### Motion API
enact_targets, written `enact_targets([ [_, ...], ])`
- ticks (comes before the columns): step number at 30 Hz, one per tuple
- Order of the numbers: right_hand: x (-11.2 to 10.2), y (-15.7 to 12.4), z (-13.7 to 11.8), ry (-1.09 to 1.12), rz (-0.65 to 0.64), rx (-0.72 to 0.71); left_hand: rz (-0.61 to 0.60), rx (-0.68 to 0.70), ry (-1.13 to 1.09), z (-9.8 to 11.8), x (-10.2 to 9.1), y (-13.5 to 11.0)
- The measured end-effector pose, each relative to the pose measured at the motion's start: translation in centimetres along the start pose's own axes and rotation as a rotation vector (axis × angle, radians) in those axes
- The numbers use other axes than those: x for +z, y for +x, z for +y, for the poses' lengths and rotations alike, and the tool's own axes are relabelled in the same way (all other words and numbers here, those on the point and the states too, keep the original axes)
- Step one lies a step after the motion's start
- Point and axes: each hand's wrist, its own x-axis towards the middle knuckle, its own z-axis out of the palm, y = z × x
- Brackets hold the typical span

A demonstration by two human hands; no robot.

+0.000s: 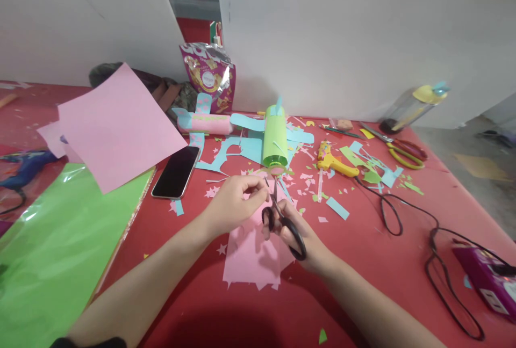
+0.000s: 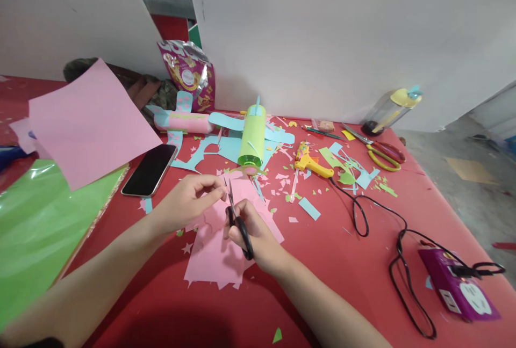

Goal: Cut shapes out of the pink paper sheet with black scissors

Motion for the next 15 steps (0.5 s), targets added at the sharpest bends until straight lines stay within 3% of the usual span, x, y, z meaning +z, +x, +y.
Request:
enact_targets([
  [15,-0.18,-0.01,0.54,0.050,-0.007,-0.053,0.035,0.033,-0.074,0.04,0.82,-0.18],
])
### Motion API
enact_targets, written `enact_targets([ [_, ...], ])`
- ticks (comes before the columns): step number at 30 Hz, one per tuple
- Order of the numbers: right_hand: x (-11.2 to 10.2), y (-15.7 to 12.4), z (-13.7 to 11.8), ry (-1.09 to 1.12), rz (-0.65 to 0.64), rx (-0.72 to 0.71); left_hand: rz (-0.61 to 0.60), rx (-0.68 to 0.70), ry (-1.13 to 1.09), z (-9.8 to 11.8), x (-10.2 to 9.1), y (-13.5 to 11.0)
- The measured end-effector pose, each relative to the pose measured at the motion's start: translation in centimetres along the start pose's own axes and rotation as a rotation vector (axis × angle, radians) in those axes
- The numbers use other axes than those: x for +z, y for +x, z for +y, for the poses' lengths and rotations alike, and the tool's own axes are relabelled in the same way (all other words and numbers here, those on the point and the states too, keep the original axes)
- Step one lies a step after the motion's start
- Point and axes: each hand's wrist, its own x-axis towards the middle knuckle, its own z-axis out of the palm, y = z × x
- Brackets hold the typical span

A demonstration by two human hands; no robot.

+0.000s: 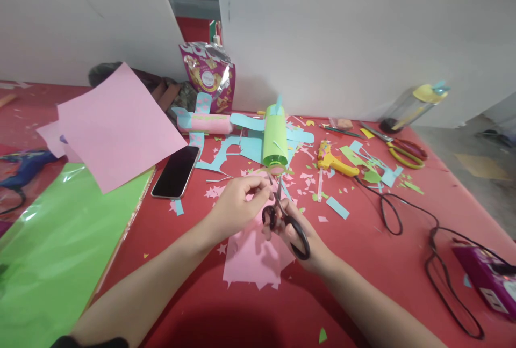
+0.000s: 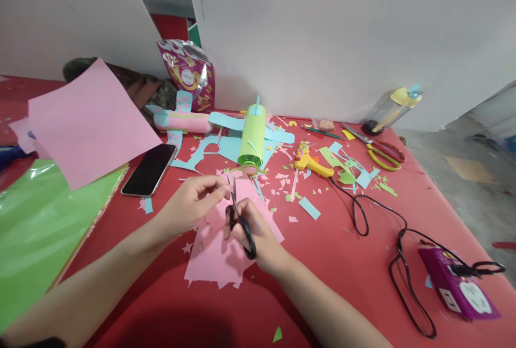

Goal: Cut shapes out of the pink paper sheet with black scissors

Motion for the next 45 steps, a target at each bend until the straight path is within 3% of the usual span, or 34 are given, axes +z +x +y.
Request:
enact_targets([
  [9,0.0,0.1,-0.2,-0.014,-0.029,-0.006,0.004,0.025,0.020,0.2,-0.2,0.1],
  [28,0.1,0.2,-1.0,-0.132,-0.047,0.094,-0.054,-0.031,0.340,0.5,-1.7,0.0],
  [45,-0.1,0.2,-0.6,-0.059,-0.046,0.119,-0.119,-0.057,0.251,0.1,-2.5,0.3],
])
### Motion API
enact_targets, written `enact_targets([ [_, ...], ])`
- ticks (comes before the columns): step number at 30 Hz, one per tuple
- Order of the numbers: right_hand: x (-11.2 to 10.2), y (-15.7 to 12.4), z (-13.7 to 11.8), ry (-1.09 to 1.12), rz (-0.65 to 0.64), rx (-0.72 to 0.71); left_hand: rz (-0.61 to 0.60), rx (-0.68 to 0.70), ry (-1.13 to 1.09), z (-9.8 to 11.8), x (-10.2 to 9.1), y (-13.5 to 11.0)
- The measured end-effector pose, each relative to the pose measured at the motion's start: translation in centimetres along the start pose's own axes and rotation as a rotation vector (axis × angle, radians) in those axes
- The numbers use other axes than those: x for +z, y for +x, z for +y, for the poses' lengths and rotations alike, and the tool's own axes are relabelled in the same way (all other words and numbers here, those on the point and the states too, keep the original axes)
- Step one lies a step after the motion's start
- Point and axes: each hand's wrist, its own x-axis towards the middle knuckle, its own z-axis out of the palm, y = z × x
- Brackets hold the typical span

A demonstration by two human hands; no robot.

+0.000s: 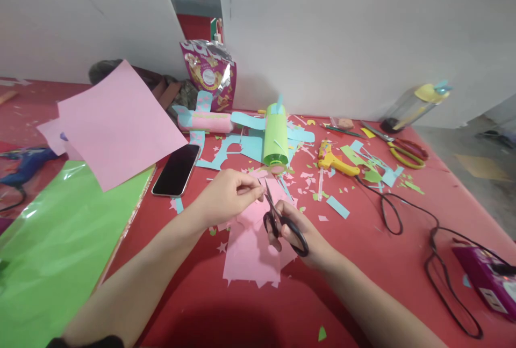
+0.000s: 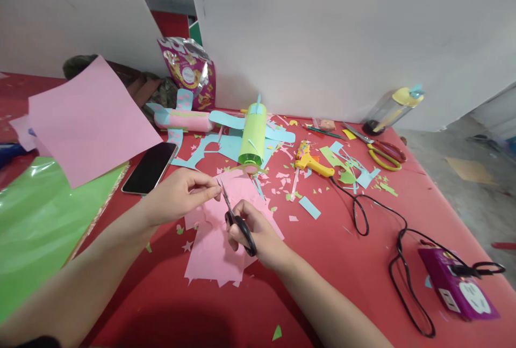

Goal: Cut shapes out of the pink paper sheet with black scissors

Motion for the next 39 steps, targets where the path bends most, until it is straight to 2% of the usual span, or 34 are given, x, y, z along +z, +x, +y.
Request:
enact_targets([
  [16,0.13,0.07,-0.27,0.086,-0.005,0.019,-0.040,-0.027,-0.038,-0.01,0.20,0.08],
  [39,0.01,0.07,-0.06,0.016,0.033,0.043,-0.045,-0.022,-0.087,-0.06,0.21,0.23],
])
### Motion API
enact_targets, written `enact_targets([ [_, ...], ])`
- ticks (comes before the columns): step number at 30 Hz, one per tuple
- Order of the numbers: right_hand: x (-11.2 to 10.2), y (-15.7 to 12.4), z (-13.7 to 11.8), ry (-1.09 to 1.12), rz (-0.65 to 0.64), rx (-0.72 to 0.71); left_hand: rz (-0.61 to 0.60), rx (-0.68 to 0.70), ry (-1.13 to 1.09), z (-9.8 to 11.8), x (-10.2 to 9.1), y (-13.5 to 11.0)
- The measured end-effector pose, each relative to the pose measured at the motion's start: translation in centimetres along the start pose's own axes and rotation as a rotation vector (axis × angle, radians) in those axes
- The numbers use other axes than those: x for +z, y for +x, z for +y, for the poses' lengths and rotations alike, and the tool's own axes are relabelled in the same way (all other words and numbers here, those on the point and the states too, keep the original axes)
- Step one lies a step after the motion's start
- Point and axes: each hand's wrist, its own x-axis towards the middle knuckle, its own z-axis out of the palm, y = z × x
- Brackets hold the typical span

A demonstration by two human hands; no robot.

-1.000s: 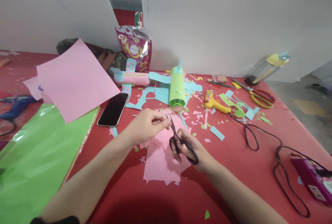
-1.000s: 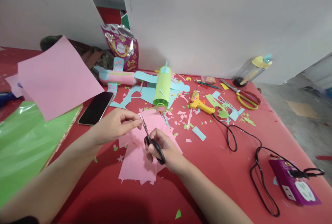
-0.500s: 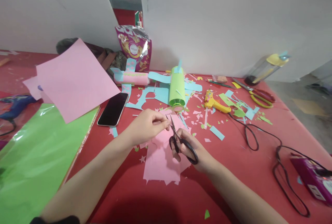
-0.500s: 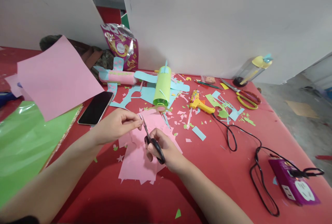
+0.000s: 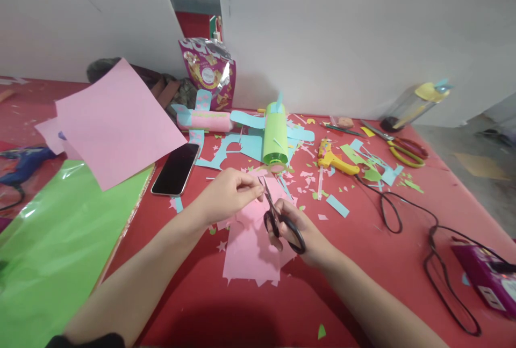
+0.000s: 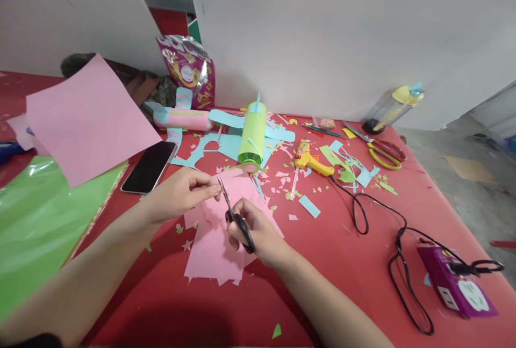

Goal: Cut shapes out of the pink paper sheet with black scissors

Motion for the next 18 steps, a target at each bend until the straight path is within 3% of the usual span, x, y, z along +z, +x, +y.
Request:
enact_targets([
  [18,-0.05,0.03,-0.02,-0.022,0.003,0.013,-0.009,-0.004,-0.007,-0.15,0.11,0.04],
])
